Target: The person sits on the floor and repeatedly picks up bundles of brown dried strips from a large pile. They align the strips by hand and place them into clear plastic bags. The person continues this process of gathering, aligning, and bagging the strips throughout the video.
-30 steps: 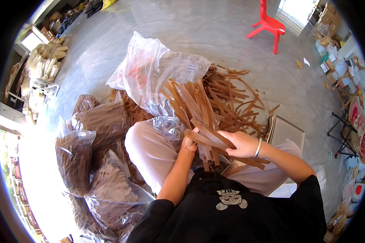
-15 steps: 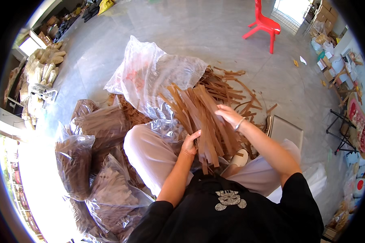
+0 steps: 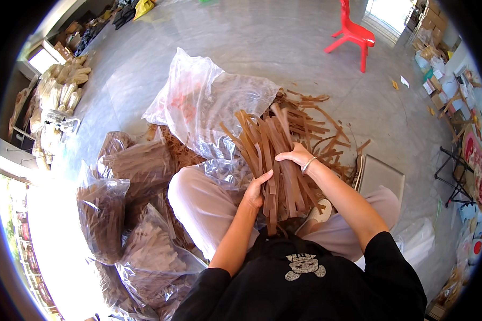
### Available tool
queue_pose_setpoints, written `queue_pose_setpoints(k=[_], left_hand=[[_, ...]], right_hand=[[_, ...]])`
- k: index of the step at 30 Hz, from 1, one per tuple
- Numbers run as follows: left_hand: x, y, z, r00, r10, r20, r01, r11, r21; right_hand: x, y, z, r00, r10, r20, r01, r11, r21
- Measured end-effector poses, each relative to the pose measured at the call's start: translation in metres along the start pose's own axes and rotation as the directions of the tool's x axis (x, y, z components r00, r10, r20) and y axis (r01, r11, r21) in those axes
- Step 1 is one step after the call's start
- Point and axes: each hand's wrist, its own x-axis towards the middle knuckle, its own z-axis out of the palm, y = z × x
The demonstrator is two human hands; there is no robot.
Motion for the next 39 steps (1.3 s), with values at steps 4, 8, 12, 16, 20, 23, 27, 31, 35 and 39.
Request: queue_pose_setpoints(k=[4, 8, 12, 16, 20, 23, 27, 31, 35, 39], left_hand=[[-0.003, 0.003, 0.004, 1.0, 0.025, 0.014, -0.026, 0.998, 0.051], [-0.007, 0.0, 0.014, 0.991, 0.13, -0.006, -0.129, 0.987, 0.098], [-0.004, -0.001, 0.017, 0.986, 0.166, -0.016, -0.165, 0.984, 0.068], [0.001, 0.0, 0.019, 0.983, 0.183, -0.004, -0.175, 0.949, 0.263], [-0.003, 0.002, 0.032, 0.994, 0.114, -0.008, -0.096, 0.877, 0.47], [-0.006, 0.002, 0.042, 0.983, 0.176, 0.043, -0.164, 0.762, 0.626], [0.001, 0.006, 0.027, 0.974, 0.181, 0.132, -0.223, 0.715, 0.663], [-0.011, 0.016, 0.037, 0.986, 0.081, 0.143, -0.148, 0.817, 0.557], [-0.011, 0.02, 0.033, 0.998, 0.054, 0.038, -0.064, 0.919, 0.388], [-0.012, 0.017, 0.03, 0.969, 0.219, -0.118, -0.168, 0.925, 0.34]], right_hand=[[-0.007, 0.001, -0.016, 0.998, 0.052, -0.02, -0.05, 0.995, 0.084], [-0.013, -0.002, -0.023, 1.0, -0.004, 0.008, 0.003, 0.994, 0.112], [-0.017, -0.009, -0.028, 0.993, -0.102, 0.055, 0.098, 0.993, 0.062], [-0.026, -0.024, -0.013, 0.99, -0.004, 0.141, 0.003, 1.0, 0.008], [-0.022, -0.022, -0.007, 0.98, -0.007, 0.2, 0.013, 0.999, -0.032], [-0.018, -0.015, -0.002, 0.981, -0.072, 0.178, 0.086, 0.994, -0.068], [-0.017, -0.008, -0.001, 0.987, -0.081, 0.14, 0.075, 0.996, 0.05], [-0.024, -0.01, -0.008, 0.99, -0.059, 0.13, 0.021, 0.962, 0.271], [-0.023, -0.01, -0.009, 0.996, -0.062, 0.07, 0.038, 0.951, 0.307], [-0.02, -0.005, -0.015, 0.997, -0.078, 0.012, 0.073, 0.971, 0.228]])
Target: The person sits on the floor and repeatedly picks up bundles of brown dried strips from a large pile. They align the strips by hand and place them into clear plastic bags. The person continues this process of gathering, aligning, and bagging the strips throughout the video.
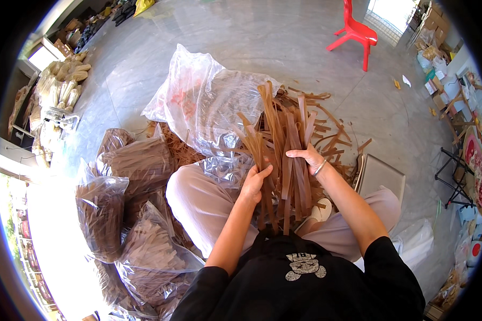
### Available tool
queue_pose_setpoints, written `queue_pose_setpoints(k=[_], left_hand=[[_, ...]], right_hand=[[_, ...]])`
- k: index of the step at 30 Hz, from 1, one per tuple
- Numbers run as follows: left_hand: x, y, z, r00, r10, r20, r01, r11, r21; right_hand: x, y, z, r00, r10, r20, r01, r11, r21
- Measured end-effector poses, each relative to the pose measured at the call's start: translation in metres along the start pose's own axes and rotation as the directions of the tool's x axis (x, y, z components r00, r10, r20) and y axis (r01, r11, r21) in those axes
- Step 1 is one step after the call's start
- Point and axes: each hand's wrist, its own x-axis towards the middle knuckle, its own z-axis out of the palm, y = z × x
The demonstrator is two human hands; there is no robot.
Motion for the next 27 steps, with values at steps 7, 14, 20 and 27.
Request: queue_pose_setpoints(k=[7, 14, 20, 27], left_hand=[[0.006, -0.003, -0.006, 0.996, -0.06, -0.072, 0.054, 0.996, -0.074], [0.01, 0.0, -0.013, 0.991, 0.064, -0.114, -0.079, 0.988, -0.13], [0.0, 0.016, -0.01, 0.988, 0.149, 0.032, -0.139, 0.971, -0.196], [0.012, -0.007, 0.016, 0.972, 0.236, 0.004, -0.235, 0.968, 0.088]], right_hand=[[0.005, 0.002, -0.008, 0.999, 0.033, 0.003, -0.033, 0.998, -0.054], [-0.005, -0.009, -0.003, 0.998, -0.051, 0.025, 0.052, 0.996, -0.067], [-0.006, -0.015, -0.007, 0.989, -0.145, -0.034, 0.142, 0.987, -0.073], [-0.009, -0.015, 0.013, 0.973, -0.213, 0.091, 0.224, 0.965, -0.135]])
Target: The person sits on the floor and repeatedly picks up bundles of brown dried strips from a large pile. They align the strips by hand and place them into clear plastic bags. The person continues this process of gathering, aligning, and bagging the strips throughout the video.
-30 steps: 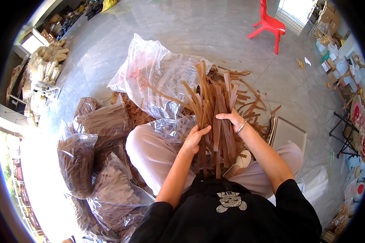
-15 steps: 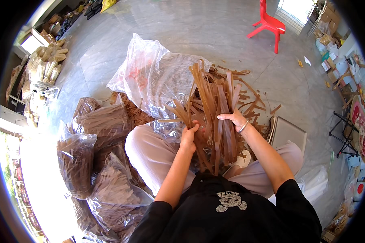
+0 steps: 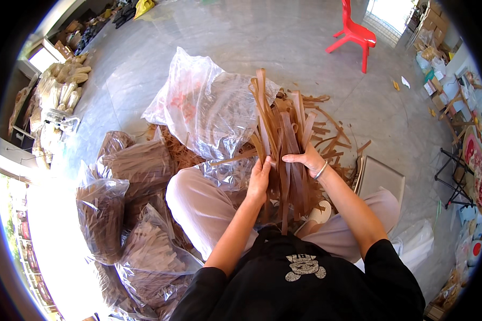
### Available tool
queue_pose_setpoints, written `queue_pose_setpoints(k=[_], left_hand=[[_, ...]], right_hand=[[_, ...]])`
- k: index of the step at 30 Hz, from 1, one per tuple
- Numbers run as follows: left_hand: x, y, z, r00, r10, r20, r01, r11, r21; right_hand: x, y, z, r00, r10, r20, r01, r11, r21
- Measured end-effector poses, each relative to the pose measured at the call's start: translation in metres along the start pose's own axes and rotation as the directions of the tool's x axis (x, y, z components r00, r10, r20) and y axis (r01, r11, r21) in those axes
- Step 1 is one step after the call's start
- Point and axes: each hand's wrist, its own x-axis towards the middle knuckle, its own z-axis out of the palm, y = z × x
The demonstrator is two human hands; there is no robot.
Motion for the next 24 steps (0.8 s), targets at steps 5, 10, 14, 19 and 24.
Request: queue_pose_setpoints(k=[5, 10, 14, 19, 24], left_hand=[[-0.008, -0.005, 0.01, 0.998, -0.057, -0.039, 0.06, 0.995, 0.086], [-0.003, -0.004, 0.01, 0.998, -0.001, 0.065, -0.024, 0.926, 0.377], [0.007, -0.01, 0.011, 0.994, 0.01, 0.113, -0.053, 0.919, 0.39], [0.015, 0.017, 0.04, 0.965, -0.035, 0.261, -0.074, 0.916, 0.395], [0.045, 0.061, 0.078, 0.88, -0.27, 0.391, 0.16, 0.943, 0.292]], right_hand=[[-0.009, -0.009, 0.014, 0.997, 0.075, -0.009, -0.074, 0.997, 0.033], [-0.013, -0.009, 0.02, 0.996, 0.091, -0.003, -0.09, 0.995, 0.043], [-0.012, -0.01, 0.017, 0.997, 0.072, -0.004, -0.072, 0.997, 0.023], [-0.003, -0.02, -0.01, 0.987, 0.114, -0.113, -0.12, 0.991, -0.054], [0.009, -0.06, -0.044, 0.967, 0.114, -0.229, -0.083, 0.986, 0.143]])
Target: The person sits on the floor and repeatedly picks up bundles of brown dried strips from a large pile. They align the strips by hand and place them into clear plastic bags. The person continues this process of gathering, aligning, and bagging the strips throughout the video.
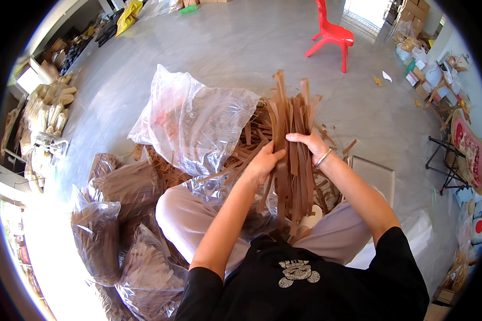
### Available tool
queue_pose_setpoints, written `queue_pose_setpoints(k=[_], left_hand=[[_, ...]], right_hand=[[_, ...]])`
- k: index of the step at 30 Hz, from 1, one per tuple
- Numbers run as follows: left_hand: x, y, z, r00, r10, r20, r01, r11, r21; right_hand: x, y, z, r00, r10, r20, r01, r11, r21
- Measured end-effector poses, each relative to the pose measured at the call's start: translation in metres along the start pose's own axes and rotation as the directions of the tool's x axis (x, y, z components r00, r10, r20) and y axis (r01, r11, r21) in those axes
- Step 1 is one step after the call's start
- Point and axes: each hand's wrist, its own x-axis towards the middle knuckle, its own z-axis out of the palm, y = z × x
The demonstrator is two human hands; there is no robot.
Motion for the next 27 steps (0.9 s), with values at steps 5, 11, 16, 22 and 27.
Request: queue_pose_setpoints(k=[5, 11, 16, 22, 27], left_hand=[[0.028, 0.034, -0.003, 0.995, 0.056, 0.079, -0.049, 0.995, -0.081], [0.04, 0.054, -0.026, 0.987, 0.095, 0.133, -0.112, 0.985, 0.131], [0.044, 0.015, -0.061, 0.992, 0.003, 0.13, -0.018, 0.993, 0.114], [0.051, -0.043, -0.084, 0.99, -0.133, -0.055, 0.141, 0.971, 0.191], [0.061, -0.055, -0.11, 0.947, -0.086, -0.311, 0.196, 0.919, 0.342]], right_hand=[[0.01, -0.02, -0.022, 0.98, -0.15, -0.132, 0.163, 0.983, 0.09], [0.014, -0.03, -0.022, 0.931, -0.298, -0.208, 0.31, 0.951, 0.023], [0.011, -0.043, -0.031, 0.883, -0.44, -0.165, 0.425, 0.897, -0.118], [0.004, -0.054, -0.035, 0.766, -0.638, -0.08, 0.576, 0.736, -0.355], [0.003, -0.044, -0.028, 0.706, -0.708, -0.011, 0.563, 0.571, -0.598]])
